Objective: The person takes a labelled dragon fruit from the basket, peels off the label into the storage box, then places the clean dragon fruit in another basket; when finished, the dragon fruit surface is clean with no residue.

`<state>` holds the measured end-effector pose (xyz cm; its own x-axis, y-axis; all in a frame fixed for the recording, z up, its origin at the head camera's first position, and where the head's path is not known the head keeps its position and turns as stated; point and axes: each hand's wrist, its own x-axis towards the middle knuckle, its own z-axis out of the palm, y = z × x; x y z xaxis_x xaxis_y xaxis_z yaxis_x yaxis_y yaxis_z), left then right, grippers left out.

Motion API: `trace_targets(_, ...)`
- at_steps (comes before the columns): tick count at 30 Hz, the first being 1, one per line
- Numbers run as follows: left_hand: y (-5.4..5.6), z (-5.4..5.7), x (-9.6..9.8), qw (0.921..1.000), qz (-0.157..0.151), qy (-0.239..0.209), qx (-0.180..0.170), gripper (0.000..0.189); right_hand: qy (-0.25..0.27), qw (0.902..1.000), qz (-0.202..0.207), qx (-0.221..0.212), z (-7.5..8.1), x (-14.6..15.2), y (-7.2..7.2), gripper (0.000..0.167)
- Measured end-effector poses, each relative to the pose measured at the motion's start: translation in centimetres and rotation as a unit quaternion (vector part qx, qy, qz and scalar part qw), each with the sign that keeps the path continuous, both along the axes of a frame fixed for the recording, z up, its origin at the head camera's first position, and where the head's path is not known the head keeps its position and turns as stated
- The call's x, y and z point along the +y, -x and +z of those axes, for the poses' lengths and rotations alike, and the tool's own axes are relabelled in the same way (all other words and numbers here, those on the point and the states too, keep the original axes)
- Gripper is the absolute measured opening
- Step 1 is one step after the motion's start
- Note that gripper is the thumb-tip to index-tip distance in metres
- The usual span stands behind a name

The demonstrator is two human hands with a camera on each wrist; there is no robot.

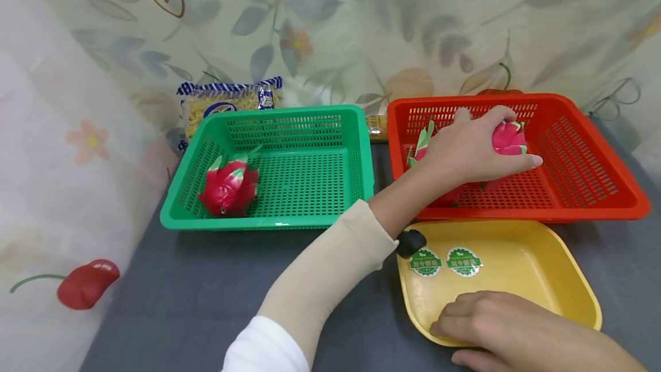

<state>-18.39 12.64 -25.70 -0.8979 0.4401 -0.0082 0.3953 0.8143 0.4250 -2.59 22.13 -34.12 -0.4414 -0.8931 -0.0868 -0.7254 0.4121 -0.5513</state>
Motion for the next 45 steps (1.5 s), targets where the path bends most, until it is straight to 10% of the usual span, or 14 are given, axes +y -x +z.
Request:
trace_targets(12,-0.8,-3.0,5.2,0.9756,0.003,0.193,0.105,0.074,-0.005,0.9998,-0.011,-0.015,-0.4,0.2,-0.1,0.024)
trace_targets(25,-1.3,-5.1,6.8,0.9557,-0.001,0.290,0.050,0.060,0.034,0.9986,0.007,0.039,-0.5,0.8,-0.5,0.022)
trace_targets(33,-0.4,-4.1,5.7,0.9630,-0.041,0.253,-0.082,0.058,0.031,0.9987,0.001,0.040,-0.3,1.3,-0.4,0.022)
trace_targets(45,-0.1,-5.1,4.6,0.9681,-0.074,0.238,0.028,0.044,-0.012,0.9998,-0.016,0.003,-0.5,0.3,0.4,0.027)
